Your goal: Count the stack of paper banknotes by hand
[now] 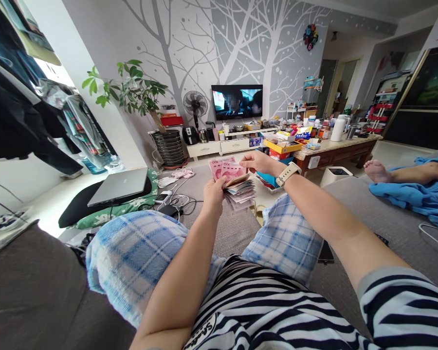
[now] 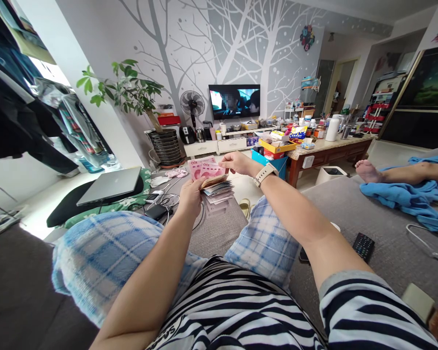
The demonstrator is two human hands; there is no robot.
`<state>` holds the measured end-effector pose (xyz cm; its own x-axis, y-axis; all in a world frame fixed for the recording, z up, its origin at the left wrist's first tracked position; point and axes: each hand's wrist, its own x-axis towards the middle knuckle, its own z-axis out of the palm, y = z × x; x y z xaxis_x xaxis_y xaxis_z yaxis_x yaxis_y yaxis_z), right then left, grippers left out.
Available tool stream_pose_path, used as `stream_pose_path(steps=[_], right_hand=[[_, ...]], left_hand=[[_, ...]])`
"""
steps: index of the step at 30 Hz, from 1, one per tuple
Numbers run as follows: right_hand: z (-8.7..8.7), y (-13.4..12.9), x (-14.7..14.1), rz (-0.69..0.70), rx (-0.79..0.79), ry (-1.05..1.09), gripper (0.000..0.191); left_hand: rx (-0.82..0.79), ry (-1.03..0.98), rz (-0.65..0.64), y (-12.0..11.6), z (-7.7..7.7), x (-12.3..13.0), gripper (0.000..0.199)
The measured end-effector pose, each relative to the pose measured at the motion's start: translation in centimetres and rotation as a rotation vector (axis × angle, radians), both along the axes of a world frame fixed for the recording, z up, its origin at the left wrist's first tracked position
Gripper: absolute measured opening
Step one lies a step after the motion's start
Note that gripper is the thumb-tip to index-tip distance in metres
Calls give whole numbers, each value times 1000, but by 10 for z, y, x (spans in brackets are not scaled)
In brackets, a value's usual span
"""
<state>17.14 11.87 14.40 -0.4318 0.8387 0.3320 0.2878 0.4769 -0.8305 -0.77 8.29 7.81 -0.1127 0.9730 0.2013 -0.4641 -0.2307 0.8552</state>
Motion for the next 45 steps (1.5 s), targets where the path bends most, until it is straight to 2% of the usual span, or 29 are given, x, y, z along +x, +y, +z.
stream_pose_path(steps=[5,10,14,35,45], right_hand=[[2,-3,-1,27,-14,14,16],[3,-4,-2,35,-17,48,14],[5,-8,-2,65,-68,69,14],[6,-10,0,123,-124,142,17],[5,-8,1,159,-167,186,16]], left_hand=[[-5,26,3,-1,0,0,23],[-14,38,94,-4,3,0,23],[-38,33,118,-5,5,0,25],[-59,129,147,-9,6,-1,22],[-65,96,144,-5,4,-2,25]])
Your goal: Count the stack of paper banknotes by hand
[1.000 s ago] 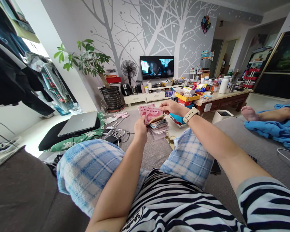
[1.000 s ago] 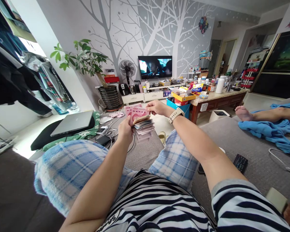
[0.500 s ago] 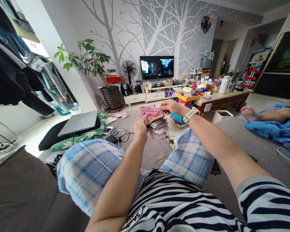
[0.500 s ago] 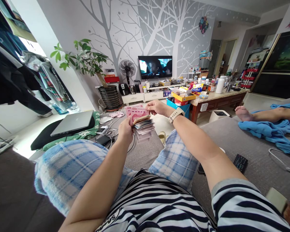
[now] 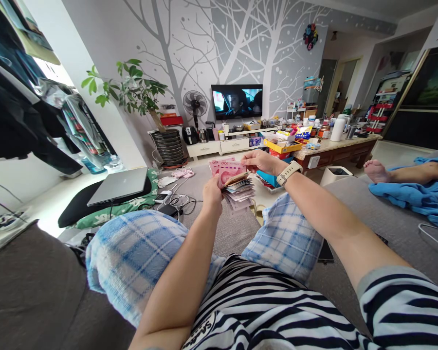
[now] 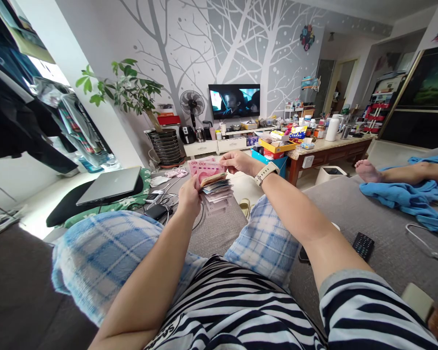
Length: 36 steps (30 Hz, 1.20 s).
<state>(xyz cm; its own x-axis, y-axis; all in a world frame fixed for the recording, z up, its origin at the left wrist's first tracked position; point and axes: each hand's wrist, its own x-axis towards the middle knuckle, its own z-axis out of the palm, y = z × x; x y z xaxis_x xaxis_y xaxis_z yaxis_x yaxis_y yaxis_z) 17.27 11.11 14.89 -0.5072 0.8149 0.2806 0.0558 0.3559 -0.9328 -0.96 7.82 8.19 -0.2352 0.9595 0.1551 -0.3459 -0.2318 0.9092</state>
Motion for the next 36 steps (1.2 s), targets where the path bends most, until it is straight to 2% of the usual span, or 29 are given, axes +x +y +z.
stream_pose_path(steps=[9,13,16,20,28,36], right_hand=[[1,-1,1,57,-6,-49,25],[2,-2,-1,-55,53,-108,32],[2,-2,-1,-121,83,-151,35],[1,0,-1,-154,95,-174,34],[-1,4,0,-128,135,-170,26],[2,-1,-1,-114,100,-132,21]], left_hand=[[39,-71,-51,0,0,0,23],[17,-46,-46,6,-3,-2,22],[13,-61,-87,6,-3,-2,24],[28,-83,-141,1,0,1,29],[40,-97,-160,-4,3,2,28],[27,-92,-61,0,1,2,22]])
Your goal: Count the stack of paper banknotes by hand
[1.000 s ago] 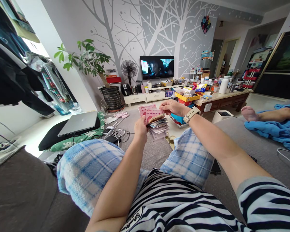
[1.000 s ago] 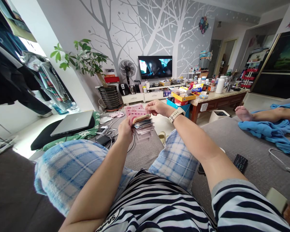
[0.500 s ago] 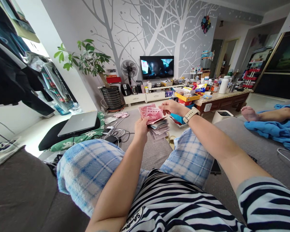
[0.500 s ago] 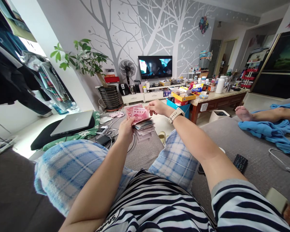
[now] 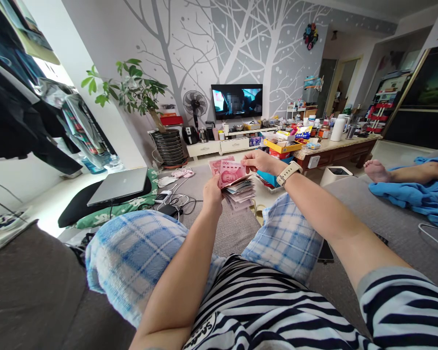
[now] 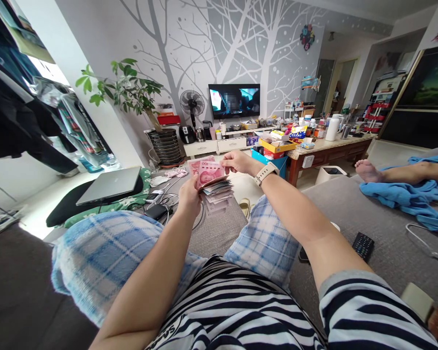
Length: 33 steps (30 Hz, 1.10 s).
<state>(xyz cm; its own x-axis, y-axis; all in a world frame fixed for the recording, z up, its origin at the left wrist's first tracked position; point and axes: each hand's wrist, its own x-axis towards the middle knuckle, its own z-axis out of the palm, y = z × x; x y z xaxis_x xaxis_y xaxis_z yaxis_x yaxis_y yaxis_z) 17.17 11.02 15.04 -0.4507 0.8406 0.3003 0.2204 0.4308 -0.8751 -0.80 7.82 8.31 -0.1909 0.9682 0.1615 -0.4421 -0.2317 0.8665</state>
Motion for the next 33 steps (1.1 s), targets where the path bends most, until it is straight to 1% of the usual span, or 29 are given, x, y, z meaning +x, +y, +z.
stream_pose_path(steps=[9,13,21,28,33], right_hand=[[2,-4,-1,57,-35,31,21],[1,-4,0,75,-31,20,23],[1,-3,1,90,-23,12,24],[-1,0,1,91,-26,16,23],[-2,1,2,99,-23,14,23]], left_hand=[[2,-4,16,0,0,0,21],[-29,2,4,1,0,0,22],[-15,27,31,3,-1,0,21],[-24,48,25,9,-6,-2,22],[-20,68,19,6,-4,-2,22]])
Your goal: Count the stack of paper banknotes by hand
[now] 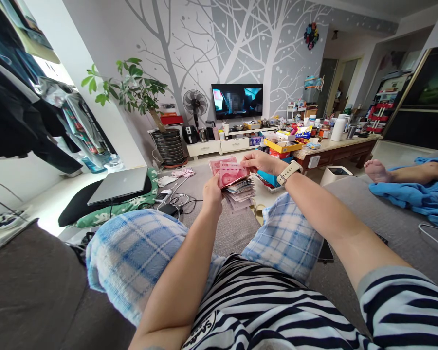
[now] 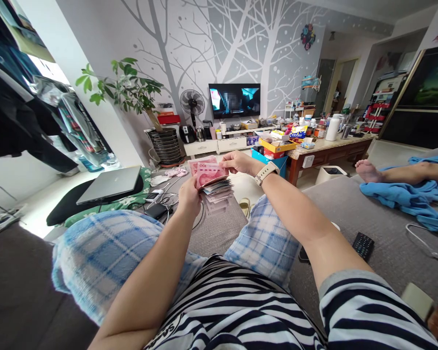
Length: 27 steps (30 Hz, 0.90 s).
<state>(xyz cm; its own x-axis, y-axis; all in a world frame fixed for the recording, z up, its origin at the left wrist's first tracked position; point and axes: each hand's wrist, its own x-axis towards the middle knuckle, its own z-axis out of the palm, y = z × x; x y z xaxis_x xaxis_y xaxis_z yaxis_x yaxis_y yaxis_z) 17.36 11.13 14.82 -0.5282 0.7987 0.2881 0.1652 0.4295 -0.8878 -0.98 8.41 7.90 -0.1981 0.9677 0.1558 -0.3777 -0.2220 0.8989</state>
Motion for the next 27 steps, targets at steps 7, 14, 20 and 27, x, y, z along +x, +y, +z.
stream_pose_path(steps=[7,14,20,27], right_hand=[[2,-3,-1,-11,0,-5,19],[4,-5,-2,-23,-22,26,15],[3,-2,-1,-7,-79,134,11],[3,-2,0,45,-107,111,13]], left_hand=[[22,14,-7,-2,1,0,22],[11,59,14,1,0,-1,26],[13,27,7,-4,3,1,27],[-11,22,27,-4,4,0,24]])
